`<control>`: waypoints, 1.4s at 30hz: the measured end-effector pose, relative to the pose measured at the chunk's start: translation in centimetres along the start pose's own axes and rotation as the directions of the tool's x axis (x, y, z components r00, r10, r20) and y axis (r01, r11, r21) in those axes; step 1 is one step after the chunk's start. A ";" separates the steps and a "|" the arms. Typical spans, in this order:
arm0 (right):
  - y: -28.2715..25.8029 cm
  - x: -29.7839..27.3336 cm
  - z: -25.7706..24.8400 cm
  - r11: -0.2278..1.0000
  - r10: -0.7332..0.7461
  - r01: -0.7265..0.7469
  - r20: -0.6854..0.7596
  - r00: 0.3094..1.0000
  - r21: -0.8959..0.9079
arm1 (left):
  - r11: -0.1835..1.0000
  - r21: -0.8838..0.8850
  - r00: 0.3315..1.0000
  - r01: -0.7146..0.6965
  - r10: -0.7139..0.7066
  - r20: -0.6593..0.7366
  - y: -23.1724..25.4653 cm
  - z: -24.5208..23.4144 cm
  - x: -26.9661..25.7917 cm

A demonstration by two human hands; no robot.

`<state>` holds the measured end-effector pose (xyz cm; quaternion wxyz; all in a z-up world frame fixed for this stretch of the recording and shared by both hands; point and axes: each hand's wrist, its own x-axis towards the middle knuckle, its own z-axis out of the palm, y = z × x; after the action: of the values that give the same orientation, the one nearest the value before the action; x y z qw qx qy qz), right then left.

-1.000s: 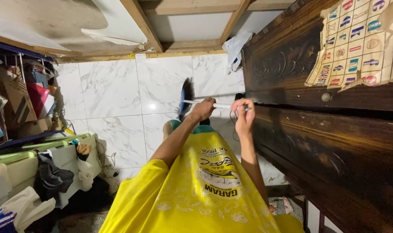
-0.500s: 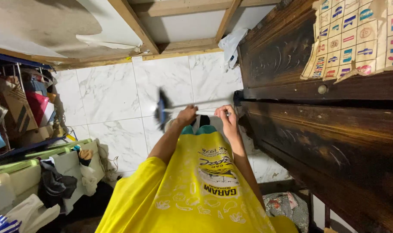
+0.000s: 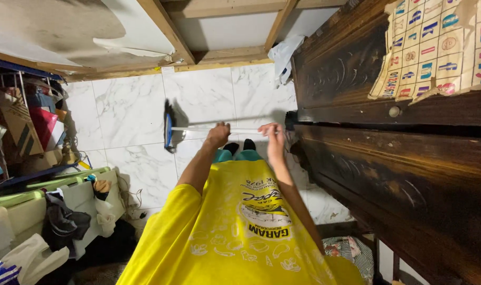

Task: Repairing a broom handle by wrapping it with tape.

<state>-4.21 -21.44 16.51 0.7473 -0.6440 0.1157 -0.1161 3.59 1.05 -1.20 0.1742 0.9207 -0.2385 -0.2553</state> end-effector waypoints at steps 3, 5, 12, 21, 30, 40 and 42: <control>0.9 -0.8 1.4 0.986 0.007 -0.018 0.066 0.998 0.166 | 0.998 -0.039 0.997 0.058 -0.060 -0.044 -0.5 -0.3 -1.3; -0.3 -0.8 1.1 0.988 -0.008 -0.013 0.129 0.992 0.157 | 0.993 -0.102 0.997 0.051 -0.055 -0.044 0.7 -0.1 -0.5; -5.1 1.2 -3.6 0.994 -0.093 0.093 -0.012 0.996 0.061 | 0.963 -0.244 0.992 -0.115 0.123 0.017 8.6 -5.0 2.3; 2.9 0.2 0.0 0.996 -0.015 0.018 0.036 0.999 -0.083 | 0.995 -0.065 0.992 0.082 -0.075 0.103 -2.4 3.5 1.1; -1.4 -1.7 1.5 0.997 -0.044 0.033 0.166 0.985 0.071 | 0.964 -0.264 0.999 -0.018 0.009 -0.035 2.0 1.3 -1.4; -1.6 0.0 -0.1 0.987 -0.161 0.162 -0.027 0.987 0.019 | 0.987 -0.126 0.993 -0.101 0.092 -0.072 3.3 -0.8 -2.2; 0.9 -1.7 0.8 0.997 -0.054 0.053 0.035 0.998 0.051 | 0.998 -0.067 1.000 0.007 -0.005 0.031 1.1 -0.1 -4.0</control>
<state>-5.51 -20.06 15.73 0.7618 -0.6300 0.0817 -0.1270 0.24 2.31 0.92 0.2004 0.9111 -0.2296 -0.2776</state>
